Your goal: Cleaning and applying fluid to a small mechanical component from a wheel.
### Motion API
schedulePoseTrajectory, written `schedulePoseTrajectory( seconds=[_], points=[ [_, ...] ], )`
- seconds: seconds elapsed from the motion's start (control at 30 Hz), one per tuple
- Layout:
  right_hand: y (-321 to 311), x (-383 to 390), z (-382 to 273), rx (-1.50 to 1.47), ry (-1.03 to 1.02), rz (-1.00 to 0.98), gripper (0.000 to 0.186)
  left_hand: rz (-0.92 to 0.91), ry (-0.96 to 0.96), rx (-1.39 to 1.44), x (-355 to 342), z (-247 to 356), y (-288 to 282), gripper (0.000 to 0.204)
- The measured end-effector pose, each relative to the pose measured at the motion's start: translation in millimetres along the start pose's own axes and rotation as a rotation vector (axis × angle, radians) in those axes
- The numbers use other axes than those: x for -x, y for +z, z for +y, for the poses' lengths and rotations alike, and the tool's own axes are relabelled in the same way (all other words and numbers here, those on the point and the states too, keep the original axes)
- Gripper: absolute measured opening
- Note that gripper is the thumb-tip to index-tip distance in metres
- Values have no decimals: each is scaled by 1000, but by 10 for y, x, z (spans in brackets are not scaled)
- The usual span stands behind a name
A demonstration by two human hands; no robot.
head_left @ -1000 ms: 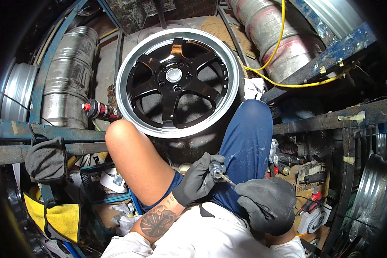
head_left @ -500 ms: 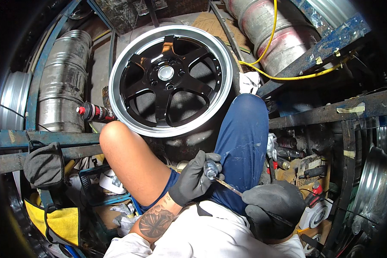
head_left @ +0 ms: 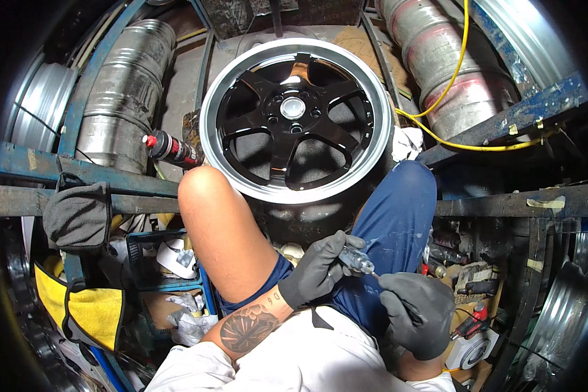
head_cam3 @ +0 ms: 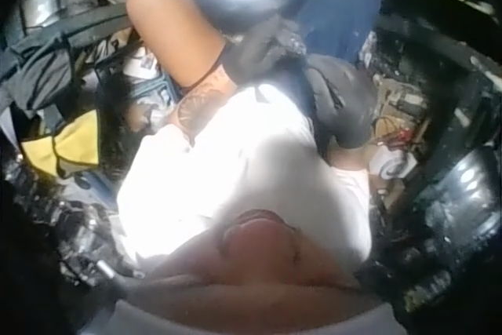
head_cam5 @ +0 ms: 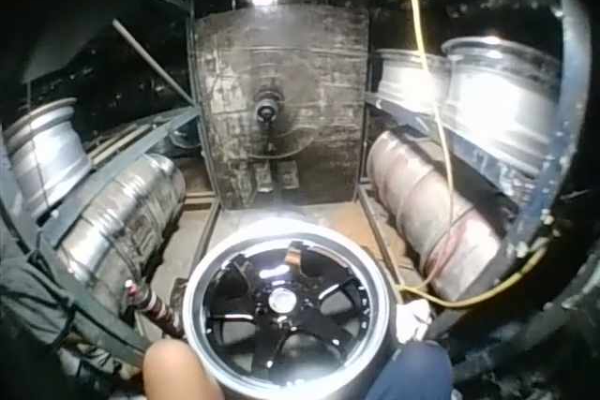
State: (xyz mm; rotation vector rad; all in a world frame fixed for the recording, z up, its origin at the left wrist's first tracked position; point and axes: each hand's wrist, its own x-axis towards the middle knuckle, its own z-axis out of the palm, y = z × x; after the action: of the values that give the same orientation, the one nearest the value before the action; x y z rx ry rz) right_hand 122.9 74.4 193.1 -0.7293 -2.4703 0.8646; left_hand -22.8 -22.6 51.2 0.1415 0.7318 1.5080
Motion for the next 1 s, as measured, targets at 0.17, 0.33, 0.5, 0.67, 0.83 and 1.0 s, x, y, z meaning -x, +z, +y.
schedulePoseTrajectory(
  seconds=[0.17,0.33,0.5,0.67,0.83,1.0],
  points=[
    [132,7,92,-3,23,-121,13,22,26,50,40,-9,-52,44],
    [183,30,282,-224,152,-130,13,57,29,84,55,12,-104,43],
    [245,54,257,-176,123,-29,10,53,41,69,22,35,-135,42],
    [143,137,392,-219,110,-90,11,112,38,-55,57,43,-132,42],
    [22,317,467,-699,590,249,15,126,78,48,83,126,-35,36],
    [-23,407,573,-770,580,362,22,120,72,-18,90,166,19,39]
  ],
)
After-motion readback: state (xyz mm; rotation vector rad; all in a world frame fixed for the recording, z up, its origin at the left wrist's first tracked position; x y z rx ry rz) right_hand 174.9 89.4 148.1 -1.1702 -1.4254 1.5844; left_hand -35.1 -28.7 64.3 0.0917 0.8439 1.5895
